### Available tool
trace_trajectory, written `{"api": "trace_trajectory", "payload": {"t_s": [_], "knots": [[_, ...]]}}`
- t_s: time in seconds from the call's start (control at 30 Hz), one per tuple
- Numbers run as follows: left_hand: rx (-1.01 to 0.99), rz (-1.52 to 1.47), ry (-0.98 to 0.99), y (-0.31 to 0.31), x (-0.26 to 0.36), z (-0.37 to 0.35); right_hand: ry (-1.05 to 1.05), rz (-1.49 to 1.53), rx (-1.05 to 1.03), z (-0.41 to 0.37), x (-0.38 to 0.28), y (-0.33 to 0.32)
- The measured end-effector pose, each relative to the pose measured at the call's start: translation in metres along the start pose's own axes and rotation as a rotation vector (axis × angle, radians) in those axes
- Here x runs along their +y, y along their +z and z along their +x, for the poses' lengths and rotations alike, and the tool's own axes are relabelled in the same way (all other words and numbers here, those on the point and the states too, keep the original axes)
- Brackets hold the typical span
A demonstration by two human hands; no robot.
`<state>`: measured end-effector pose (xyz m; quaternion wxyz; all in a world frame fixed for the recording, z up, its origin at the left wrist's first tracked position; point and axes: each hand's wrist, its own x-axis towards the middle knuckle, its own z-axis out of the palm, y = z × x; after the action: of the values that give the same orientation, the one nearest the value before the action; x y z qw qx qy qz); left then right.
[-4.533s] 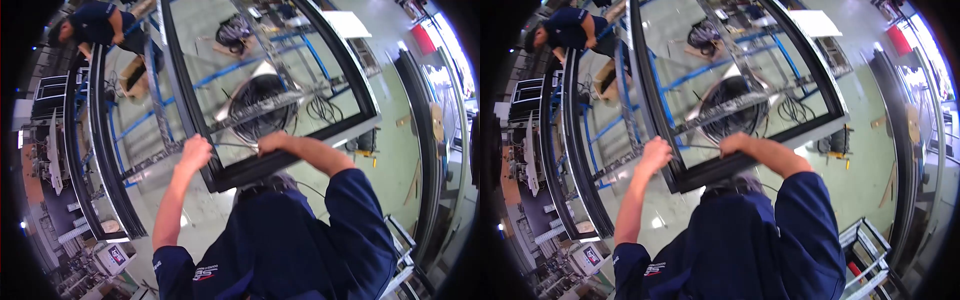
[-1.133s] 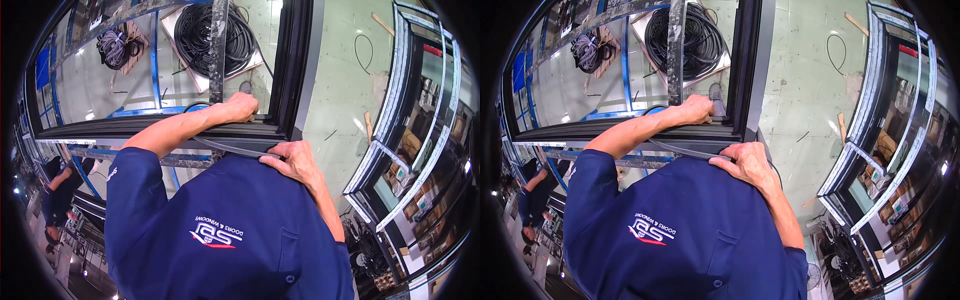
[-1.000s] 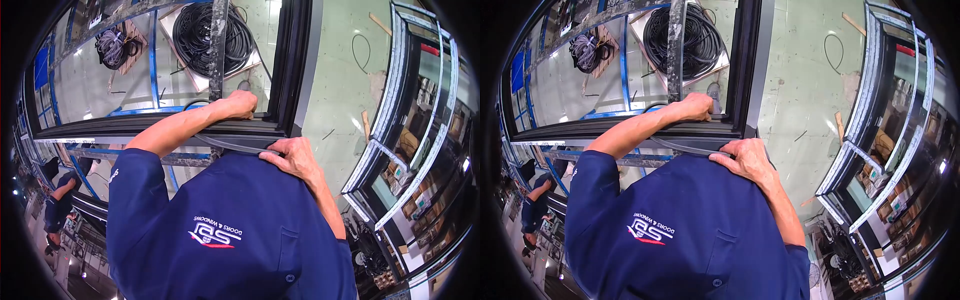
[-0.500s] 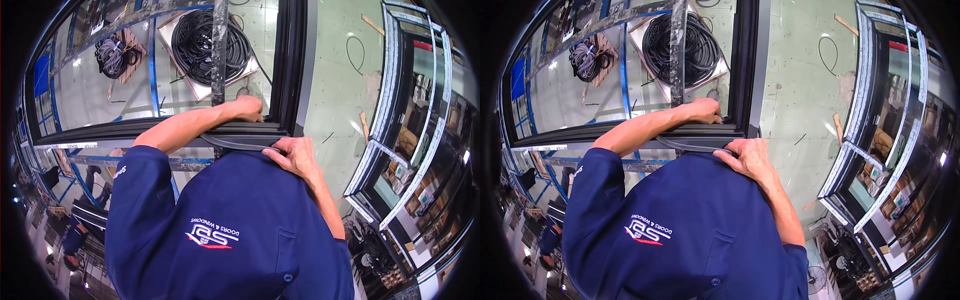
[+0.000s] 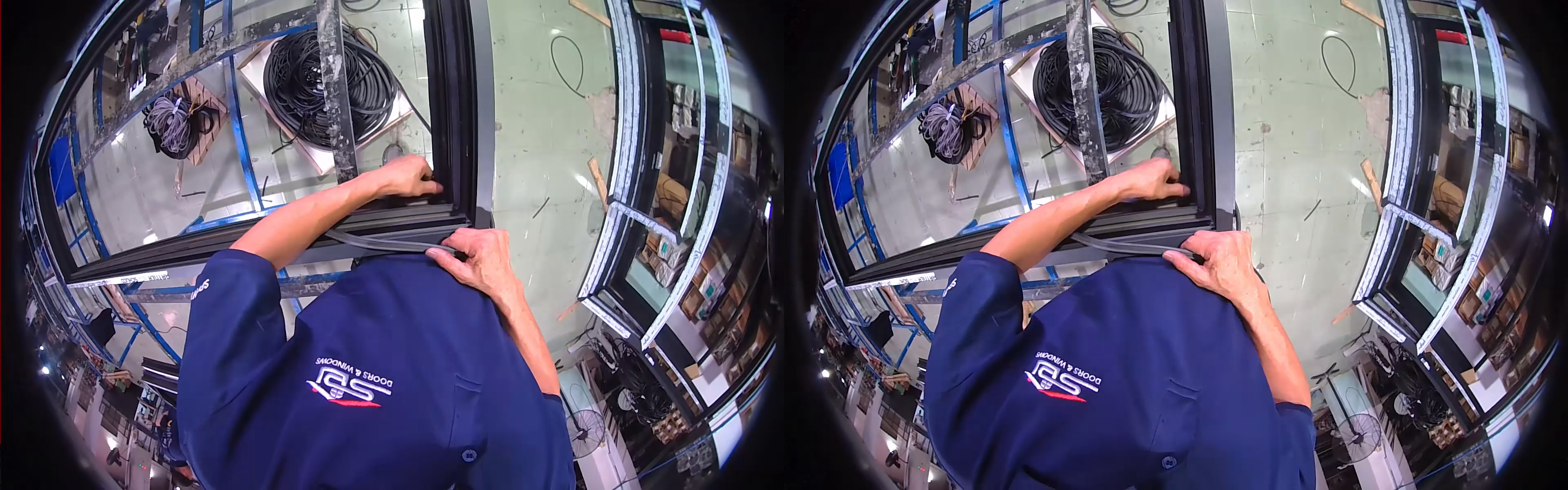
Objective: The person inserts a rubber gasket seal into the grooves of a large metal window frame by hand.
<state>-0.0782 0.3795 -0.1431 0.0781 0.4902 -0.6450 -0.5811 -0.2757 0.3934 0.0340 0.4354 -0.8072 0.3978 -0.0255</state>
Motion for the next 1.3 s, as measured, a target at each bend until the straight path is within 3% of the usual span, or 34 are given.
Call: {"api": "trace_trajectory", "payload": {"t_s": [0.03,0.13,0.17,0.27,0.37,0.9,1.0,1.1,1.2,1.3], "knots": [[0.028,-0.043,-0.136,-0.005,0.003,0.006,0.003,-0.013,0.002,0.0,0.001,0.001],[0.451,-0.182,-0.245,-0.016,0.004,0.021,0.008,-0.013,0.07,-0.002,0.003,0.007],[0.584,0.015,-0.21,-0.022,0.006,0.029,-0.01,-0.019,0.102,-0.001,0.004,0.009],[0.871,0.118,-0.18,-0.04,0.006,0.048,-0.057,-0.027,0.182,-0.001,0.006,0.015],[0.979,0.178,-0.192,-0.059,0.003,0.067,-0.1,-0.046,0.238,-0.002,0.009,0.016],[1.006,0.224,-0.249,-0.035,0.009,0.07,-0.226,-0.122,0.325,-0.003,0.021,0.023],[0.964,0.188,-0.223,-0.05,0.007,0.066,-0.227,-0.101,0.325,-0.002,0.019,0.021],[1.073,0.182,-0.324,-0.094,-0.001,0.094,-0.204,-0.112,0.335,-0.005,0.021,0.025],[1.125,0.302,-0.242,-0.13,-0.009,0.114,-0.19,-0.116,0.341,-0.007,0.023,0.028],[1.124,0.33,-0.278,-0.126,-0.013,0.123,-0.209,-0.111,0.36,-0.004,0.02,0.025]]}}
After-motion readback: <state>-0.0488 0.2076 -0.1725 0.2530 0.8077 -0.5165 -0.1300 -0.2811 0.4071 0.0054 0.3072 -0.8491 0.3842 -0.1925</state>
